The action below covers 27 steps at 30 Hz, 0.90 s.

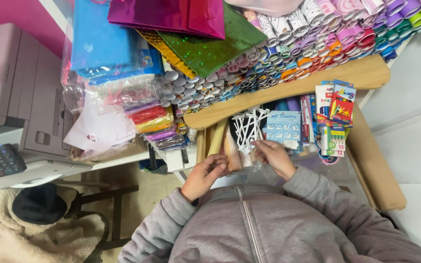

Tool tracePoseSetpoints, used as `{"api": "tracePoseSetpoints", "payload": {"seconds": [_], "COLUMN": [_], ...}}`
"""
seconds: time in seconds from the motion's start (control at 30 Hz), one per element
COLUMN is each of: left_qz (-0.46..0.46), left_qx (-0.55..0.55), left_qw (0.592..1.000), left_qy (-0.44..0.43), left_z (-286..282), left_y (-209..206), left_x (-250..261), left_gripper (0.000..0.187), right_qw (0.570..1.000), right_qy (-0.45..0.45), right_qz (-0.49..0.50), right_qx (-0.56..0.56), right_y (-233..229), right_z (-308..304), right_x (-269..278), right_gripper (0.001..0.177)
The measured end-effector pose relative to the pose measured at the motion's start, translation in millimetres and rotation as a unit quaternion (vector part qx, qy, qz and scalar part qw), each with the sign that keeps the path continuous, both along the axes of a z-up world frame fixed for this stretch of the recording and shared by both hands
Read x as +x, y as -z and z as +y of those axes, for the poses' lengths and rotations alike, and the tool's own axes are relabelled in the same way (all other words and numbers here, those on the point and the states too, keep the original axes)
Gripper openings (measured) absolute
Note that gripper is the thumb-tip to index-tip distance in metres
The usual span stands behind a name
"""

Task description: The person organizes stationery items in a store, picking up small packages and placing them into a cardboard box on the floor. They then pick up a green cloth and wipe the white slatwall display surface.

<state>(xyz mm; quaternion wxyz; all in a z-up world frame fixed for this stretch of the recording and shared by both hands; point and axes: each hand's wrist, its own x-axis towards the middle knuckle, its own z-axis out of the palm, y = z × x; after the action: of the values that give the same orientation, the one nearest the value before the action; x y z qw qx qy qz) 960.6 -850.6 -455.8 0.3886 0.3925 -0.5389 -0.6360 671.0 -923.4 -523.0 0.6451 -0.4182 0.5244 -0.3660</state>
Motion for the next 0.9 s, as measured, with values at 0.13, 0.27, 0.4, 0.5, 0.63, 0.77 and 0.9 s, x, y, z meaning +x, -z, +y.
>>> {"api": "tracePoseSetpoints", "payload": {"seconds": [0.13,0.27,0.4,0.5,0.63,0.77,0.9], "left_qz": [-0.053,-0.066,-0.067,-0.07,-0.063,0.002,-0.037], "left_qx": [-0.038,-0.02,-0.051,-0.064,-0.06,-0.053,0.022], "left_qw": [0.998,0.998,0.996,0.994,0.991,0.984,0.975], "left_qy": [0.007,0.01,0.03,0.053,0.097,0.172,0.219], "left_z": [-8,-15,-24,-32,-47,-64,-71], "left_y": [-8,-4,-8,-10,5,18,10], "left_x": [11,19,21,20,13,-2,-16], "left_gripper": [0.037,0.037,0.037,0.037,0.037,0.037,0.037], "right_qw": [1.0,0.996,0.992,0.991,0.994,0.997,0.997], "right_qy": [-0.019,-0.048,-0.077,-0.09,-0.062,-0.013,0.055], "right_qz": [0.023,0.071,0.103,0.101,0.084,0.069,0.057], "right_qx": [0.008,0.01,-0.002,-0.016,-0.024,-0.044,-0.025], "right_y": [6,8,2,4,7,9,9], "right_z": [2,9,22,27,41,66,96], "right_x": [2,3,1,-3,-11,-23,-26], "right_gripper": [0.032,0.033,0.032,0.03,0.03,0.031,0.031]}}
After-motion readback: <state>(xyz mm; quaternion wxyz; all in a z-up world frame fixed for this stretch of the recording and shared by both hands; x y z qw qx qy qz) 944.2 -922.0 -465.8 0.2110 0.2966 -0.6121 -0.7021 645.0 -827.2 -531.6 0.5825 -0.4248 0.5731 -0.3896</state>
